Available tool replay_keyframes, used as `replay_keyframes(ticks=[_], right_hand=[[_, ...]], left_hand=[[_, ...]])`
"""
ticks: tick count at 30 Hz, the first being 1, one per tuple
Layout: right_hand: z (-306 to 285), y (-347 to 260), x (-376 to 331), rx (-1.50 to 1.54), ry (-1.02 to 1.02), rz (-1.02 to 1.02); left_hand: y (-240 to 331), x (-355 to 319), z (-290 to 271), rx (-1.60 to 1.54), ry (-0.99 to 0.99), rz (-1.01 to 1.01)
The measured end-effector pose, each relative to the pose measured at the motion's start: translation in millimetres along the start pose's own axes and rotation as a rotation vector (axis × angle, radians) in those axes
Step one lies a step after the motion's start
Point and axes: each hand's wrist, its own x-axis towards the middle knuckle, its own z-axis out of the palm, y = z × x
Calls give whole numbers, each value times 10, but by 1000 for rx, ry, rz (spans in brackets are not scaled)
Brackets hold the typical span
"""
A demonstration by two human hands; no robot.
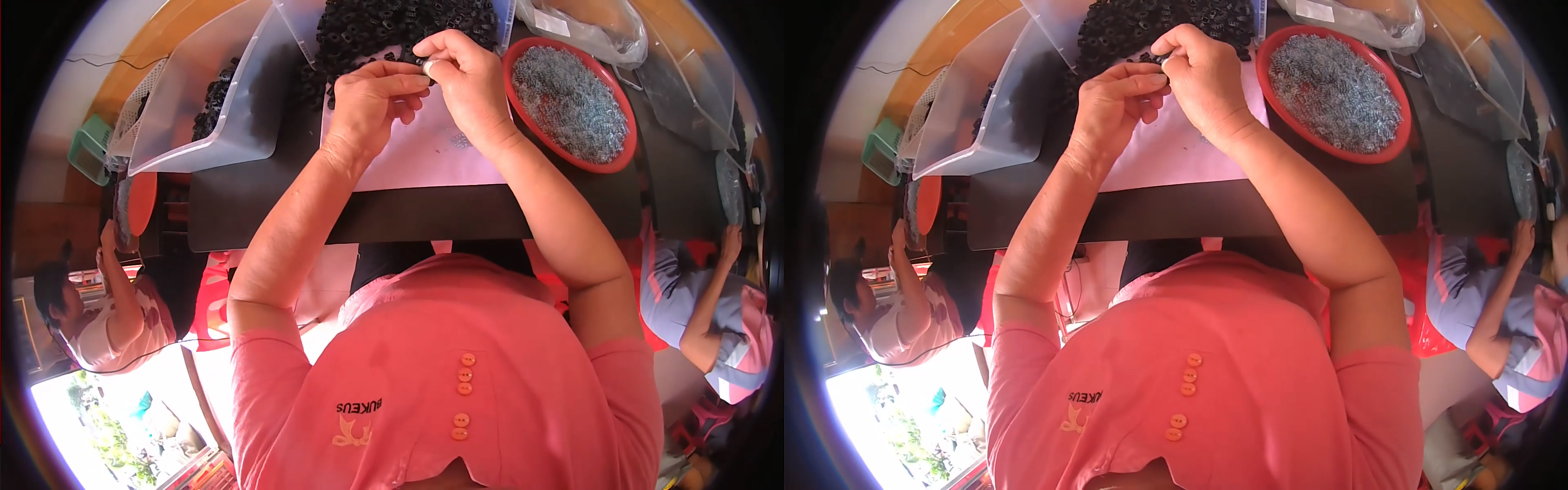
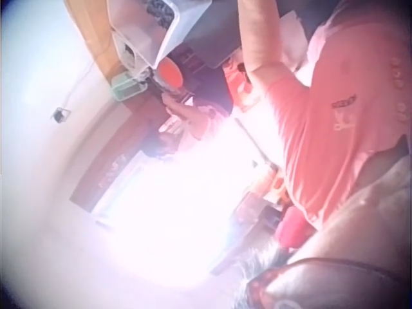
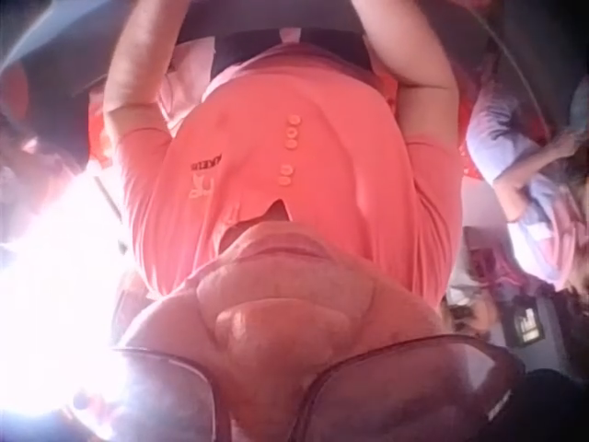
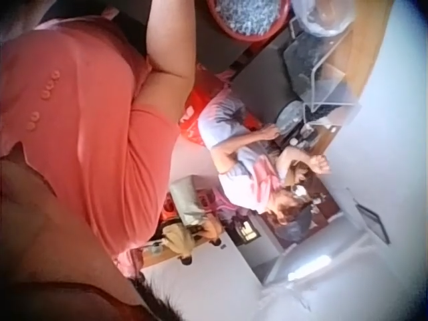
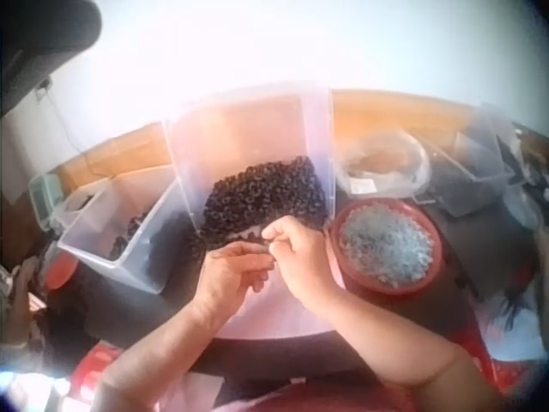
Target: Assembling small black plastic rings and white inserts manually at a workshop table.
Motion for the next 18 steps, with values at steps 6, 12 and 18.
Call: replay_keyframes(ticks=[6,12,18], right_hand=[[76,68,-37,67,4,-1],[2,-6,-2,200,-29,129],[-197,-197,135,172,-258,225]], left_hand=[[-162,1,-98,-204,58,-30],[-178,-48,-88,-195,37,-5],[-103,-78,-63,-1,63,122]])
